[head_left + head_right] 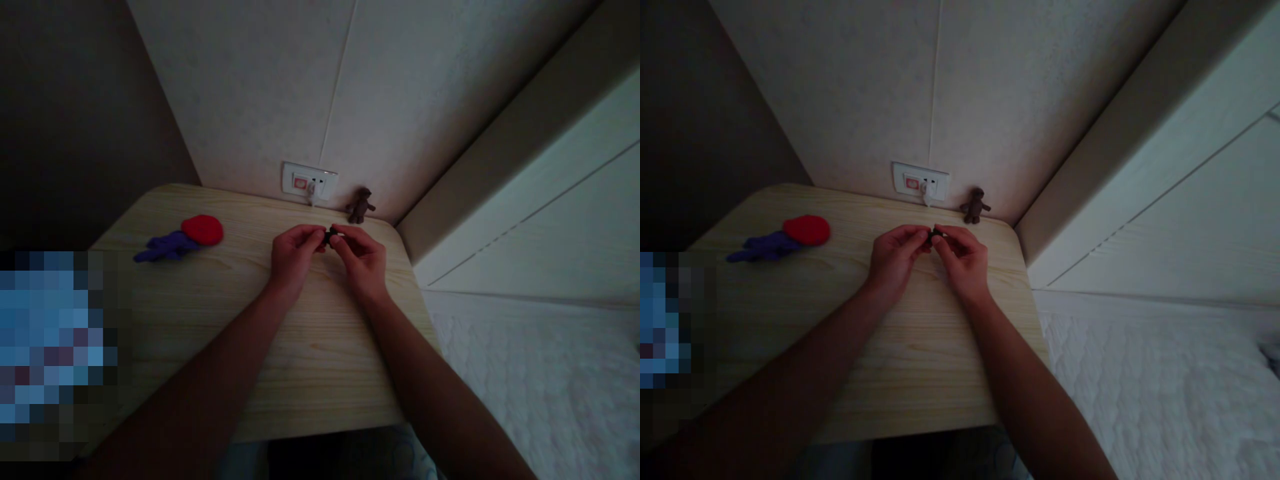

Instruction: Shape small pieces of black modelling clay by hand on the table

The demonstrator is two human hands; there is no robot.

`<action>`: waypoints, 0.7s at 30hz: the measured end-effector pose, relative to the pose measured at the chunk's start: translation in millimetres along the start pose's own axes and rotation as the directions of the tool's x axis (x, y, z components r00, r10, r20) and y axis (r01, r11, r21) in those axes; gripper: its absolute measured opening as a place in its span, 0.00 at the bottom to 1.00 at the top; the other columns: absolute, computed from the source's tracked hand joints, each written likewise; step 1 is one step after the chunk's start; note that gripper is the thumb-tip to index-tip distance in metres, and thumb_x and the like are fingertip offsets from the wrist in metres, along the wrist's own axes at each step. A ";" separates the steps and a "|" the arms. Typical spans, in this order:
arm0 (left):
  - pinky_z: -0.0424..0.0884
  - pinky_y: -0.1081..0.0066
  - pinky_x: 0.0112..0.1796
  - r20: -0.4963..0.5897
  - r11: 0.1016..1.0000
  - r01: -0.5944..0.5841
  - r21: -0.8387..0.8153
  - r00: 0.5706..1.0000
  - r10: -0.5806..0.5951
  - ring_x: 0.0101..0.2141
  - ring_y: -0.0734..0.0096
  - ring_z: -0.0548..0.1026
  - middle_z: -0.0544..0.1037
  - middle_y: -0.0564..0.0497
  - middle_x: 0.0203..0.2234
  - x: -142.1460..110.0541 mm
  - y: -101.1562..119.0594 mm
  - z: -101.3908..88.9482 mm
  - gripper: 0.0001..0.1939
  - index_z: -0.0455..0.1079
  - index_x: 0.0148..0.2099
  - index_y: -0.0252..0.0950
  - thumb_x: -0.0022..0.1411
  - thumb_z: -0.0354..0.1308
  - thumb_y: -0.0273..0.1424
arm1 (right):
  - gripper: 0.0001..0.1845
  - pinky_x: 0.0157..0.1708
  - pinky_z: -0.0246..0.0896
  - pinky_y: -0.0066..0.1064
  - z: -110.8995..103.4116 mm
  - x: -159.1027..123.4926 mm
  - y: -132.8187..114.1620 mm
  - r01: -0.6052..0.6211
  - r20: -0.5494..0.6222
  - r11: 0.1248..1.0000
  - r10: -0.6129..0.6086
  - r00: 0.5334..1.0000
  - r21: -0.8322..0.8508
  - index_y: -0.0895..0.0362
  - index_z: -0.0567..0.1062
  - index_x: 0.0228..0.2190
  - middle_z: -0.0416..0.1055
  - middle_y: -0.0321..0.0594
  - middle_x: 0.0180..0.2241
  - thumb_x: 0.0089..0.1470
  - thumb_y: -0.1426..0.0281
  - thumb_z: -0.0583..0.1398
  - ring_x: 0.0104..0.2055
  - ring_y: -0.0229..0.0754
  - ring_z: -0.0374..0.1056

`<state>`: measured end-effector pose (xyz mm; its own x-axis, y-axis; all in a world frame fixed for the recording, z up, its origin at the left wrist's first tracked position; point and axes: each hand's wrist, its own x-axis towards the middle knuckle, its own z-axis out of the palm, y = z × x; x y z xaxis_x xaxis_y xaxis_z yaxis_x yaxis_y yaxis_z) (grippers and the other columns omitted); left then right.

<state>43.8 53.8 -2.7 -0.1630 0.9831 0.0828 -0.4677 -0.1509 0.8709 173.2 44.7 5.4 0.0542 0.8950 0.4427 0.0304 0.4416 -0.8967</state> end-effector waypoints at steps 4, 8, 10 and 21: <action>0.73 0.70 0.34 0.004 1.000 -0.012 0.011 1.000 0.011 0.28 0.73 0.76 0.81 0.50 0.28 0.6 -1.7 -0.7 0.08 0.80 0.34 0.35 0.51 0.70 0.33 | 0.10 0.45 0.74 0.39 0.5 0.5 -0.7 -0.021 -0.011 1.000 0.021 1.000 0.008 0.49 0.84 0.38 0.79 0.39 0.40 0.52 0.63 0.71 0.40 0.42 0.76; 0.72 0.70 0.33 0.012 0.999 -0.025 0.036 1.000 0.024 0.27 0.73 0.76 0.80 0.51 0.26 0.5 -2.1 -0.6 0.07 0.80 0.33 0.35 0.51 0.69 0.32 | 0.10 0.45 0.74 0.40 0.6 1.0 0.7 -0.044 -0.025 0.999 0.045 0.999 0.030 0.49 0.84 0.37 0.79 0.38 0.39 0.51 0.63 0.71 0.40 0.43 0.76; 0.72 0.70 0.33 0.005 0.998 -0.026 0.057 1.000 0.026 0.27 0.73 0.75 0.80 0.51 0.25 0.0 -1.2 -0.4 0.07 0.80 0.33 0.35 0.52 0.69 0.33 | 0.10 0.46 0.74 0.40 0.5 1.2 1.5 -0.047 -0.031 0.998 0.048 0.998 0.029 0.49 0.84 0.36 0.80 0.38 0.39 0.50 0.62 0.71 0.40 0.43 0.76; 0.72 0.70 0.33 0.017 0.996 -0.037 0.083 0.999 0.035 0.27 0.72 0.76 0.81 0.50 0.26 -1.2 0.9 -0.2 0.06 0.81 0.33 0.36 0.52 0.68 0.32 | 0.07 0.50 0.72 0.43 -0.3 0.4 2.2 -0.033 -0.034 0.999 0.034 0.999 0.018 0.49 0.84 0.35 0.79 0.39 0.38 0.52 0.65 0.70 0.43 0.45 0.75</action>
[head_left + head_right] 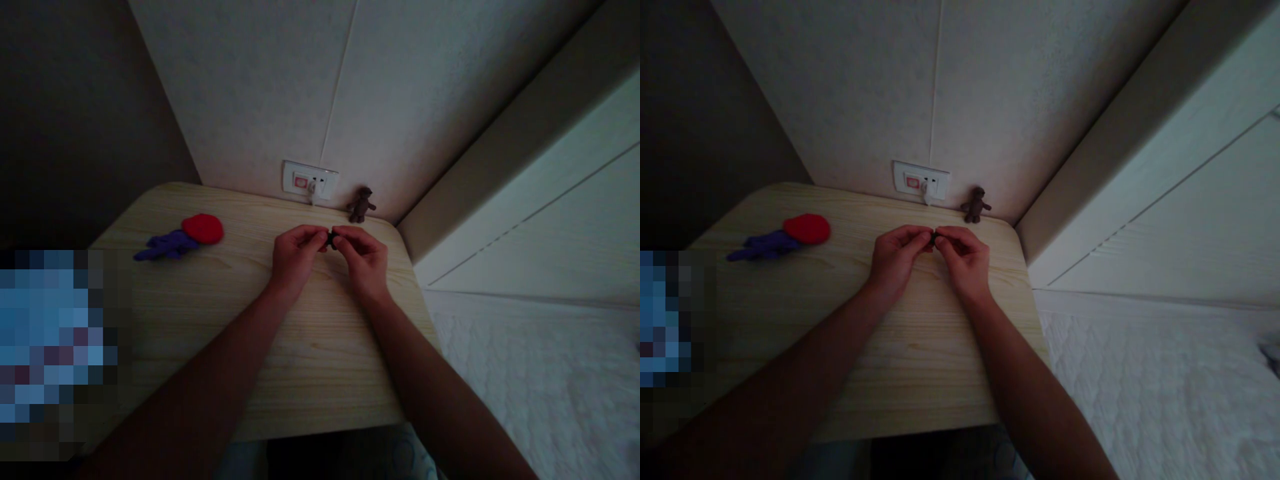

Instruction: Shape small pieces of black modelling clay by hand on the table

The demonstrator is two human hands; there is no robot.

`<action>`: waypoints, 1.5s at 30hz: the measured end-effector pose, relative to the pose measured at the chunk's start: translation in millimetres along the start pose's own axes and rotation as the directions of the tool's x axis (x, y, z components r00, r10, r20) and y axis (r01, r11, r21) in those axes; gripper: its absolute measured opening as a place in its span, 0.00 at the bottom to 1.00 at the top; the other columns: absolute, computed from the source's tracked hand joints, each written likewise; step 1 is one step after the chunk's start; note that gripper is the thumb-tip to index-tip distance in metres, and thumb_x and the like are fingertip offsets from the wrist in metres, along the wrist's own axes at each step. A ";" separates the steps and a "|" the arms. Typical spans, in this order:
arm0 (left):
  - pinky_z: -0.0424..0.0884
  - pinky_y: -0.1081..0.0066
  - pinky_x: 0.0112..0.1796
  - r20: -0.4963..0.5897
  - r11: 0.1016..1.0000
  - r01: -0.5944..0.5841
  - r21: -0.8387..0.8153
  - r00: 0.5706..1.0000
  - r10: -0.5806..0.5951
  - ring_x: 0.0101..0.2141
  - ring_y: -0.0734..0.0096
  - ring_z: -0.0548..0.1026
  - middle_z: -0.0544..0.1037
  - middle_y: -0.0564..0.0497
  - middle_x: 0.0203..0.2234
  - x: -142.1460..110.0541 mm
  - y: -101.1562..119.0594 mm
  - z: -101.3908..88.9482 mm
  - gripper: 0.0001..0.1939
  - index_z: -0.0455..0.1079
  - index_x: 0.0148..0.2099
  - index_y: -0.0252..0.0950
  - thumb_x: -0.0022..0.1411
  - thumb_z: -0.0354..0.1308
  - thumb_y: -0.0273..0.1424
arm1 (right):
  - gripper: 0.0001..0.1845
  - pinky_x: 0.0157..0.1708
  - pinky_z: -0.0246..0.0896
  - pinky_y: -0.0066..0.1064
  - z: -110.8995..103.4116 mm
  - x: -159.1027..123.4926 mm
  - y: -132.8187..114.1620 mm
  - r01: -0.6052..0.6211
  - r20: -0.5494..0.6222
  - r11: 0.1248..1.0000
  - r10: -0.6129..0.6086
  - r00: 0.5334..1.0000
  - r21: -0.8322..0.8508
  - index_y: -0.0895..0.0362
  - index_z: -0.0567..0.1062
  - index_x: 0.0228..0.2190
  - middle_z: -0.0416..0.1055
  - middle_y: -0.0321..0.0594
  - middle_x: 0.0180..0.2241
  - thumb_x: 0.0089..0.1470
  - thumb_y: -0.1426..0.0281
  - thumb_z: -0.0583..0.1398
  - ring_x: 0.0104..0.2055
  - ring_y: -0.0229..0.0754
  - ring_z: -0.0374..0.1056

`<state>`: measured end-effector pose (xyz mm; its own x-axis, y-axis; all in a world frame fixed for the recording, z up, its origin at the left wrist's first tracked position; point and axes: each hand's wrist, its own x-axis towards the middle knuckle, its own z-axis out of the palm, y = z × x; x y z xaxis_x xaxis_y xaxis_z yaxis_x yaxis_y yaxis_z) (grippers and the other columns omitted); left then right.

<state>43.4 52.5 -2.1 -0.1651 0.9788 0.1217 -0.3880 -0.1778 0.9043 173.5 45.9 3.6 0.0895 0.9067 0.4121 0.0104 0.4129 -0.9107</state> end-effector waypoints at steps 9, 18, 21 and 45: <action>0.73 0.70 0.33 -0.005 0.999 0.006 -0.041 1.000 -0.007 0.27 0.72 0.76 0.81 0.50 0.27 0.2 0.1 0.9 0.07 0.80 0.34 0.35 0.52 0.69 0.32 | 0.17 0.49 0.73 0.44 1.5 -1.3 -3.7 -0.041 -0.030 0.999 0.041 0.999 0.008 0.47 0.82 0.45 0.81 0.39 0.43 0.52 0.65 0.68 0.44 0.45 0.76; 0.75 0.70 0.34 -0.022 0.997 0.020 -0.078 1.000 -0.022 0.28 0.72 0.78 0.82 0.50 0.28 1.0 -2.2 1.4 0.09 0.80 0.35 0.34 0.52 0.70 0.33 | 0.15 0.52 0.72 0.46 -3.2 -0.6 5.5 -0.052 -0.021 0.998 0.052 0.998 0.026 0.50 0.83 0.44 0.82 0.40 0.43 0.55 0.64 0.64 0.44 0.48 0.78; 0.75 0.71 0.32 -0.027 0.990 0.034 -0.136 0.999 -0.038 0.26 0.73 0.78 0.82 0.50 0.29 0.5 -0.8 1.9 0.11 0.79 0.35 0.33 0.52 0.71 0.35 | 0.16 0.50 0.73 0.43 -2.7 0.3 6.2 -0.039 -0.004 0.999 0.039 0.999 0.038 0.50 0.82 0.45 0.82 0.40 0.44 0.54 0.64 0.65 0.45 0.47 0.77; 0.74 0.70 0.32 0.040 0.981 0.111 -0.162 0.994 -0.106 0.25 0.75 0.77 0.81 0.52 0.28 -4.0 9.0 5.1 0.13 0.78 0.38 0.34 0.48 0.72 0.31 | 0.11 0.28 0.71 0.28 0.3 3.5 1.6 -0.228 -0.030 0.941 0.243 0.969 0.250 0.53 0.74 0.35 0.75 0.31 0.31 0.50 0.65 0.68 0.27 0.35 0.73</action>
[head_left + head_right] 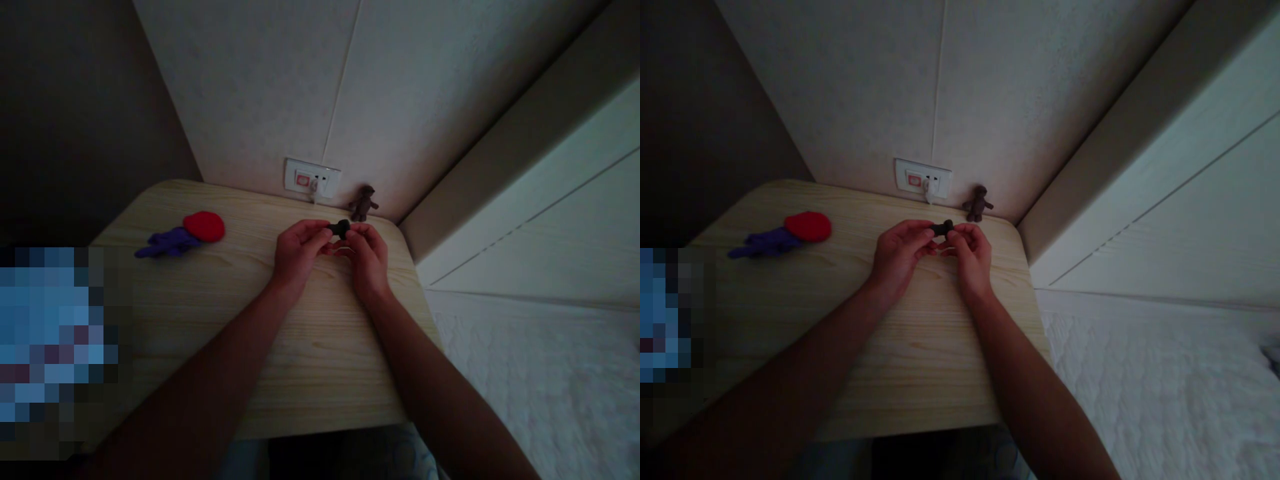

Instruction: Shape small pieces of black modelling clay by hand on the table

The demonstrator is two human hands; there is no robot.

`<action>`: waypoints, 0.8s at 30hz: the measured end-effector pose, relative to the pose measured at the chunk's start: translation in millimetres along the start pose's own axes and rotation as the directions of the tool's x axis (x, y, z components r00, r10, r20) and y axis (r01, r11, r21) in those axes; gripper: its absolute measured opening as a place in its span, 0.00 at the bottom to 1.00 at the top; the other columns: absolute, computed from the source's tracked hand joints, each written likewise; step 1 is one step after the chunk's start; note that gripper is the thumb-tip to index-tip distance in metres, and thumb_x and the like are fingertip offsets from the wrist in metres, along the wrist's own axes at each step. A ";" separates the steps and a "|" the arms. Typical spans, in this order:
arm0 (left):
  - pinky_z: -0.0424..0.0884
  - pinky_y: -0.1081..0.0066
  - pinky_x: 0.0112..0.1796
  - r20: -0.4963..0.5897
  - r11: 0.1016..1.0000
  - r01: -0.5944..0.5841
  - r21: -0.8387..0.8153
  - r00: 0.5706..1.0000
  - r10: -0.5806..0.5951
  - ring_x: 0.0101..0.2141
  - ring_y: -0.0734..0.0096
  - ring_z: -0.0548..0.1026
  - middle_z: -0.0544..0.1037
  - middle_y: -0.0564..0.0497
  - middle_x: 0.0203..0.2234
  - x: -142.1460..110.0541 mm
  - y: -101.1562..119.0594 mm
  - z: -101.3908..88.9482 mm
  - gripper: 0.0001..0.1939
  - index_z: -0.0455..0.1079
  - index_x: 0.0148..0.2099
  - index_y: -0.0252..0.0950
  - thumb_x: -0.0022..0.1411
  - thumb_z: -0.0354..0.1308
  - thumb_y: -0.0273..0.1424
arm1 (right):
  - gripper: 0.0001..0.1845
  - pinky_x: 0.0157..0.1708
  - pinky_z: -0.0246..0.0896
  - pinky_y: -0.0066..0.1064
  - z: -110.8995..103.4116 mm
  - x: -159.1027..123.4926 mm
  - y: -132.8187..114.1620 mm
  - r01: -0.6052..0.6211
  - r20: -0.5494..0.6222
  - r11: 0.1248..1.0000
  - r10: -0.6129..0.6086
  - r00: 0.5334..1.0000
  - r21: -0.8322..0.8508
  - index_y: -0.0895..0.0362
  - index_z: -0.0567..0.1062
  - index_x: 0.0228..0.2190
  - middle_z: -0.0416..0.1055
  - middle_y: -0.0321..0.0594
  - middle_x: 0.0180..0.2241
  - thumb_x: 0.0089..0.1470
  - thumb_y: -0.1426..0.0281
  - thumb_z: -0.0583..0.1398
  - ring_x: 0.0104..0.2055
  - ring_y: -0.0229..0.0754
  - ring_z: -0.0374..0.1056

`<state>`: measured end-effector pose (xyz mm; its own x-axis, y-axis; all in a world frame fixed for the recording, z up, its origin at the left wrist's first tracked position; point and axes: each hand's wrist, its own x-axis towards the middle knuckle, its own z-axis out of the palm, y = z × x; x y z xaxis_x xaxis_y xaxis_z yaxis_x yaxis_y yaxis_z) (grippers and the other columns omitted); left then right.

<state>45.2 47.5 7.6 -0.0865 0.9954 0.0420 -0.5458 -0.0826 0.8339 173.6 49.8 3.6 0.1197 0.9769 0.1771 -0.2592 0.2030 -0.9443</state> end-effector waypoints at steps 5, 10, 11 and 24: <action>0.74 0.70 0.32 0.009 0.999 -0.031 0.045 0.999 0.031 0.26 0.74 0.77 0.82 0.51 0.30 0.8 -1.3 -0.3 0.13 0.79 0.37 0.35 0.48 0.72 0.32 | 0.13 0.29 0.72 0.29 -0.7 0.4 1.7 0.014 0.018 0.998 -0.013 1.000 -0.060 0.52 0.74 0.36 0.76 0.33 0.35 0.51 0.61 0.69 0.29 0.36 0.74; 0.74 0.69 0.33 0.027 0.999 -0.009 0.042 1.000 0.008 0.27 0.73 0.77 0.82 0.50 0.30 -0.1 0.5 -0.1 0.09 0.81 0.35 0.35 0.50 0.69 0.32 | 0.19 0.31 0.71 0.31 1.6 0.7 1.9 0.032 0.022 0.988 -0.029 0.999 -0.148 0.53 0.75 0.38 0.76 0.36 0.38 0.47 0.59 0.72 0.32 0.37 0.73; 0.74 0.69 0.33 0.036 0.999 -0.004 0.041 0.999 0.002 0.27 0.72 0.77 0.82 0.50 0.30 -0.6 1.1 -0.2 0.09 0.81 0.35 0.35 0.50 0.68 0.32 | 0.20 0.31 0.70 0.31 2.1 0.8 1.6 0.030 0.018 0.988 -0.027 0.999 -0.153 0.53 0.75 0.38 0.76 0.36 0.37 0.46 0.59 0.73 0.31 0.38 0.73; 0.73 0.71 0.31 -0.009 0.998 0.053 0.016 0.999 -0.053 0.31 0.72 0.75 0.79 0.49 0.33 1.7 1.3 -0.8 0.12 0.78 0.37 0.34 0.52 0.67 0.36 | 0.15 0.27 0.63 0.28 0.0 2.1 1.5 -0.022 -0.001 0.998 0.022 1.000 -0.061 0.53 0.78 0.31 0.74 0.33 0.29 0.51 0.55 0.68 0.27 0.35 0.66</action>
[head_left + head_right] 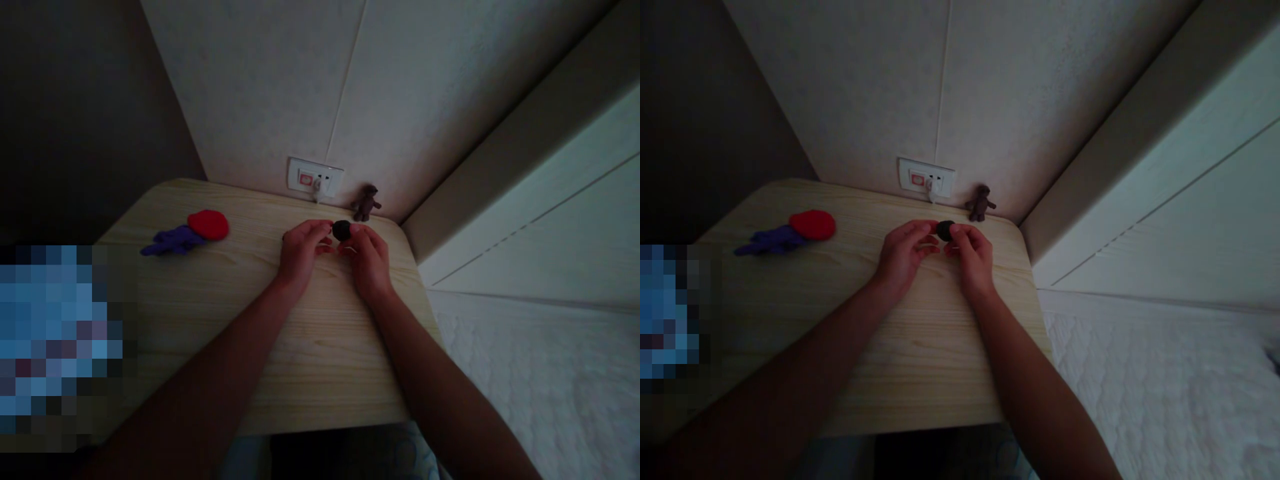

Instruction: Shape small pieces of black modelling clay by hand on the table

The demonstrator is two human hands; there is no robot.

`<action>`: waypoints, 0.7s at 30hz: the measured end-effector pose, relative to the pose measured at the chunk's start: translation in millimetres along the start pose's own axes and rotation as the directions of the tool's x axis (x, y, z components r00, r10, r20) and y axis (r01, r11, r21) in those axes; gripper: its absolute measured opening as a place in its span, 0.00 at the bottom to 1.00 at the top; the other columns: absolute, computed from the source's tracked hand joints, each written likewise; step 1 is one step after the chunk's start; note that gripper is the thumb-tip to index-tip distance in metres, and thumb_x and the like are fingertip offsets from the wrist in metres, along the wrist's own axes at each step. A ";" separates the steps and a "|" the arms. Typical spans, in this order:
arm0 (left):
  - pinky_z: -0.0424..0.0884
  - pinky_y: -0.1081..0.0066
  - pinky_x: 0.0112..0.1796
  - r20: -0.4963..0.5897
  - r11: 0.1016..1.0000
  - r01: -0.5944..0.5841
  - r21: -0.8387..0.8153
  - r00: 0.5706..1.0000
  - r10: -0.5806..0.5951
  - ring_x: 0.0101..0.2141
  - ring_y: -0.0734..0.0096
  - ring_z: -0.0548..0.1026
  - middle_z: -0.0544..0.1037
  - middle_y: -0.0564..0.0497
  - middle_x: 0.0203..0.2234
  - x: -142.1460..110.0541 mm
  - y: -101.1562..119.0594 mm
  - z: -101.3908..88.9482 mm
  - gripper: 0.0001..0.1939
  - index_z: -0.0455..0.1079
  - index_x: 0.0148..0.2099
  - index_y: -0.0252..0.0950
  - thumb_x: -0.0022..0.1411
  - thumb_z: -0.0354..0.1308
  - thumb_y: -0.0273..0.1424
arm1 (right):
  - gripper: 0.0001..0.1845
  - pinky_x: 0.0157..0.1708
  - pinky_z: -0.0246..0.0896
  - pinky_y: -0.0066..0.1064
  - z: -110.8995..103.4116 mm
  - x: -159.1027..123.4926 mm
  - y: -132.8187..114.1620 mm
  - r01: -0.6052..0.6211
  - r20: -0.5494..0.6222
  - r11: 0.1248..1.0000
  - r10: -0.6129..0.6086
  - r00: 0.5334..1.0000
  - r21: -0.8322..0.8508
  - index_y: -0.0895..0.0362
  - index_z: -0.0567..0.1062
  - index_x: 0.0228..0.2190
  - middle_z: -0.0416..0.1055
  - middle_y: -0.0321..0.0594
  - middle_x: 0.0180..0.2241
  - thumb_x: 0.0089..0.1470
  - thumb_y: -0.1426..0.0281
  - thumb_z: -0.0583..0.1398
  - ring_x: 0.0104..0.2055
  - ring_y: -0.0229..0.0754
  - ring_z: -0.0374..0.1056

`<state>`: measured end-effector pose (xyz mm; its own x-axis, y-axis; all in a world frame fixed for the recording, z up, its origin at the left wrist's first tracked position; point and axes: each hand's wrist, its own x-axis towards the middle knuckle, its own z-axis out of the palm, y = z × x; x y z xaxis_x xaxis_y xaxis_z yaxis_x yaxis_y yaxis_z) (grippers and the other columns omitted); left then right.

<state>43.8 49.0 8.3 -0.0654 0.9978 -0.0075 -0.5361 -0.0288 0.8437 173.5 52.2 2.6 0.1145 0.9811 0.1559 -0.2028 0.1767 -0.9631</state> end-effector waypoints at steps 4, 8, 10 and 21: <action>0.75 0.69 0.34 0.061 0.998 0.057 -0.040 0.997 -0.054 0.30 0.72 0.76 0.79 0.49 0.32 -1.0 -1.1 2.1 0.13 0.77 0.38 0.34 0.51 0.68 0.35 | 0.15 0.26 0.60 0.28 -2.1 1.5 0.4 0.015 -0.034 0.999 -0.016 0.999 -0.042 0.53 0.77 0.29 0.68 0.31 0.23 0.51 0.55 0.67 0.26 0.35 0.62; 0.75 0.69 0.35 0.051 0.995 0.070 -0.066 0.997 -0.066 0.32 0.71 0.77 0.81 0.48 0.33 -0.5 -3.1 2.3 0.14 0.77 0.38 0.33 0.50 0.70 0.34 | 0.15 0.26 0.59 0.27 -1.8 0.7 -0.1 -0.013 -0.004 0.999 0.013 1.000 -0.042 0.54 0.78 0.32 0.67 0.30 0.23 0.51 0.55 0.68 0.25 0.34 0.61; 0.75 0.68 0.36 0.058 0.996 0.069 -0.064 0.996 -0.066 0.35 0.69 0.78 0.82 0.47 0.35 0.1 -4.4 1.9 0.16 0.78 0.39 0.32 0.49 0.71 0.34 | 0.16 0.27 0.60 0.27 -1.3 0.1 -0.2 -0.019 0.012 0.999 0.020 1.000 -0.029 0.54 0.79 0.34 0.70 0.30 0.26 0.50 0.56 0.69 0.25 0.33 0.62; 0.75 0.68 0.40 0.084 0.989 0.098 -0.114 0.993 -0.089 0.36 0.69 0.79 0.83 0.47 0.35 -1.4 -3.0 3.1 0.17 0.78 0.39 0.33 0.48 0.74 0.36 | 0.17 0.28 0.60 0.26 -3.7 0.2 2.7 0.022 0.059 0.995 -0.017 0.998 -0.097 0.54 0.79 0.34 0.73 0.32 0.28 0.51 0.54 0.70 0.26 0.33 0.63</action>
<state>48.1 47.9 7.5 0.0531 0.9979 -0.0375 -0.6322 0.0626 0.7723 176.5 52.5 -0.7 0.0599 0.9810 0.1846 -0.1052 0.1901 -0.9761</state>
